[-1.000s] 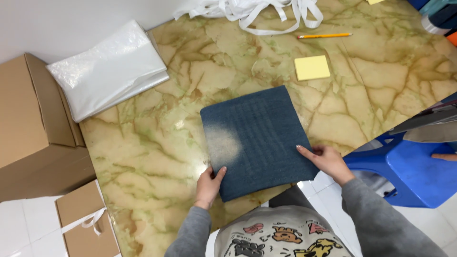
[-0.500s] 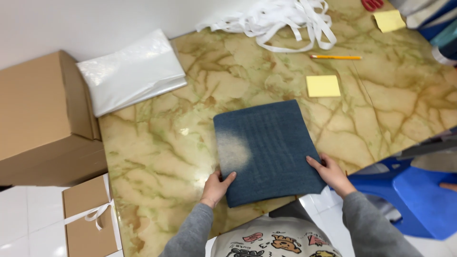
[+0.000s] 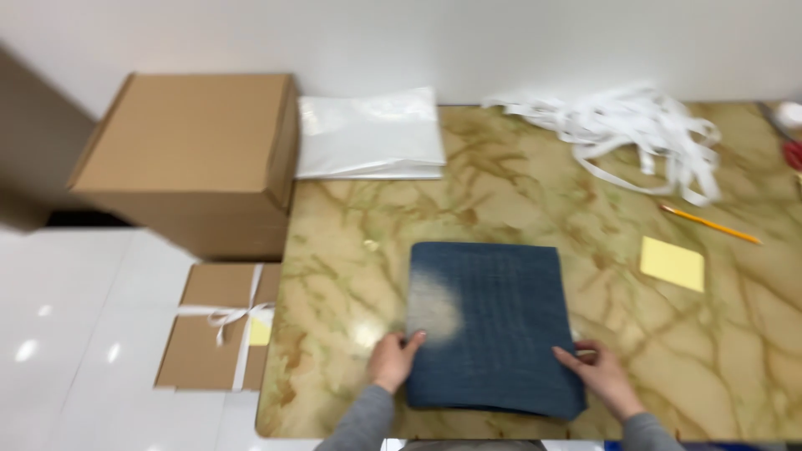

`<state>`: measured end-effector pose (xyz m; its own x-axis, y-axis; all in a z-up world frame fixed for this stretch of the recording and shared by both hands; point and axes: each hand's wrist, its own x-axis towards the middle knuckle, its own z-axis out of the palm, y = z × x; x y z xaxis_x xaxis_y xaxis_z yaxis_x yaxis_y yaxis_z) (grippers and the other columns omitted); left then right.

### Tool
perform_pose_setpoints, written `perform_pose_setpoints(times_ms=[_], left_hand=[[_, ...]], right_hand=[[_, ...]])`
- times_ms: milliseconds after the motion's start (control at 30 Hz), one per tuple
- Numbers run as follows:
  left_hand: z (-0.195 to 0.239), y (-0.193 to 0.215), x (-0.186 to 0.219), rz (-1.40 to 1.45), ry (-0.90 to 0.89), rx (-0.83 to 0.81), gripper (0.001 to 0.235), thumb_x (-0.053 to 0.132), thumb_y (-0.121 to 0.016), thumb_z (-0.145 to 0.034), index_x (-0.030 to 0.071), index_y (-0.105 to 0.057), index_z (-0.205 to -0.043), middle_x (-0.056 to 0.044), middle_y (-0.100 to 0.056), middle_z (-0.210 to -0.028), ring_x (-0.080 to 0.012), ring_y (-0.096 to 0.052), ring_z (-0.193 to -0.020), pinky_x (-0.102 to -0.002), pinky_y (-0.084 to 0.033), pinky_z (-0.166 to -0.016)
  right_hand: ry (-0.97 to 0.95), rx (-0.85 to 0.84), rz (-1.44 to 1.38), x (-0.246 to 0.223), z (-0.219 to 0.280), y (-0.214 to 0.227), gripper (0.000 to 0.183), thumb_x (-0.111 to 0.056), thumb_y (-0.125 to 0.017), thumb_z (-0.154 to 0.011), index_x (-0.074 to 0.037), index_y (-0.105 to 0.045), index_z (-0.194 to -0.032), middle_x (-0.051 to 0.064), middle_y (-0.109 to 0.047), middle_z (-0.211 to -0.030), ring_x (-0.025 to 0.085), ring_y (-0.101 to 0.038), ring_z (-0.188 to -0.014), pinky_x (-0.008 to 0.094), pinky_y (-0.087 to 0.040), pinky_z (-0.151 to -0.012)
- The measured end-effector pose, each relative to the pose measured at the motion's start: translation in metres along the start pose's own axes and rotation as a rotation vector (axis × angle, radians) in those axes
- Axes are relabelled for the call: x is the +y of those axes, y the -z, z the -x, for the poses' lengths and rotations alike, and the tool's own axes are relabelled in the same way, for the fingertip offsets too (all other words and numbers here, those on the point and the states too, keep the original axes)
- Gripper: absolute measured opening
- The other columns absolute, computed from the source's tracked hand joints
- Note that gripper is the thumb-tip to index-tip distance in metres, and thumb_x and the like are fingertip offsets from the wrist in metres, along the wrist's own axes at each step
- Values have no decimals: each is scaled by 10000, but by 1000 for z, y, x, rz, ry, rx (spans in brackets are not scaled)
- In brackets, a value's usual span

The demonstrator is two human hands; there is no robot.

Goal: The person folds a pair of blue jeans on a marble-patterned table, smoothing the fabric and aligning the edges. They then place the folded jeans into a clear plastic bag and seal it.

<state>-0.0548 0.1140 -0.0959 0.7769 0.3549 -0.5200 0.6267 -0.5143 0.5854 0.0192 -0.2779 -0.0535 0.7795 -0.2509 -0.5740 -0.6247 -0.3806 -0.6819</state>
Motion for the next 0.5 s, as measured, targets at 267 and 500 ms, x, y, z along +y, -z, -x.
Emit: perform_pose_setpoints(times_ms=[267,500], left_hand=[[-13,118,-98,-113,156,657,511,589,-622,-921,182,-706,-1219,-150,-715,-1219,-419,-650,-1140,-546,-530,-941],[40,84,-25,-440,-44,866,770,678,-407,-972,239,-375,-1604,-217,-75,-1747,-383,-140,-1583,-668,-124,-1197]], right_hand=[[285,-151,368,-75,64,-176,779,-546,-842,-729,-108,-564,-1310,135,-726,-1095,270,-723,-925,390,-574,-842],[1535,26,602,-170,104,-220,827,-462,-689,-902,-190,-395,-1626,232,-336,-1678,412,-327,-1557,529,-303,-1248]])
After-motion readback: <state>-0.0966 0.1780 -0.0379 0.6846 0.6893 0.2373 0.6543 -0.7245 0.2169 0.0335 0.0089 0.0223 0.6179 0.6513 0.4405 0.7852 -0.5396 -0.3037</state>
